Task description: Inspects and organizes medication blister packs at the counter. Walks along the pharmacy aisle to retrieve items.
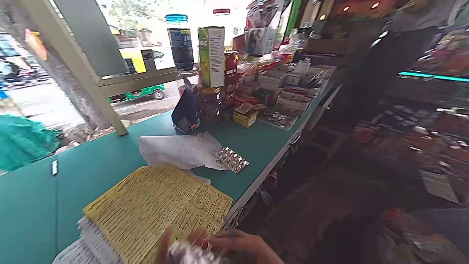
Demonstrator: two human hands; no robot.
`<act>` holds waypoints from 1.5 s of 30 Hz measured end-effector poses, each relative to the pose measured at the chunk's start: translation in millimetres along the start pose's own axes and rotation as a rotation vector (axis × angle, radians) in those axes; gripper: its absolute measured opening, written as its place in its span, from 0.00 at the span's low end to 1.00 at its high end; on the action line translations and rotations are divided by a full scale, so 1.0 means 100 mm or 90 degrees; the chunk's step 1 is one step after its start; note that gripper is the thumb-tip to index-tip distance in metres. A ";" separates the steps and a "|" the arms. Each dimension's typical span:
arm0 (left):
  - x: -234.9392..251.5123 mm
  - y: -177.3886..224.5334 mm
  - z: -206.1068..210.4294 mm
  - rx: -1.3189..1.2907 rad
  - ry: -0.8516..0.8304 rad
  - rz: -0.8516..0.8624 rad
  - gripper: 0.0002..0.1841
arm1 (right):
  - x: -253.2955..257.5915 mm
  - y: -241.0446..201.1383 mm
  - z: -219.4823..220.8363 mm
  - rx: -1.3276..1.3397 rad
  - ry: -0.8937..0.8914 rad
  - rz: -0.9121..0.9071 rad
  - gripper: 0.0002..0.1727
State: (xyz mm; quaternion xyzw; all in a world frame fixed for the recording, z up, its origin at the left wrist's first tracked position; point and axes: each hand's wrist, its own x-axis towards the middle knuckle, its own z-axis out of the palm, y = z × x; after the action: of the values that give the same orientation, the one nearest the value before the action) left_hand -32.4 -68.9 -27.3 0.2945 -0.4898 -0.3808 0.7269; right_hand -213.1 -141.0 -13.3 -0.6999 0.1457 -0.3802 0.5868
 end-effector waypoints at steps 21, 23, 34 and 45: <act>-0.01 -0.88 1.85 -0.031 0.070 -0.093 0.49 | -1.12 -0.20 -1.08 -0.276 0.144 0.020 0.37; 0.04 -0.94 1.92 -0.038 0.062 -0.091 0.49 | -1.15 -0.19 -1.16 -0.315 0.154 0.009 0.35; 0.64 -1.52 2.09 -0.177 -0.030 -0.029 0.43 | -0.90 -0.08 -2.02 -0.149 0.128 0.005 0.30; 1.53 -1.96 2.03 -0.599 0.075 -0.284 0.09 | -0.20 -0.17 -2.70 -0.292 0.438 0.059 0.12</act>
State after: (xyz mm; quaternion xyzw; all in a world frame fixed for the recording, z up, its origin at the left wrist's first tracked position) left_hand -239.3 -313.8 -39.0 0.0543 -0.1498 -0.6879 0.7081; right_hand -419.8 -315.3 1.2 -0.6374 0.4454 -0.5226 0.3497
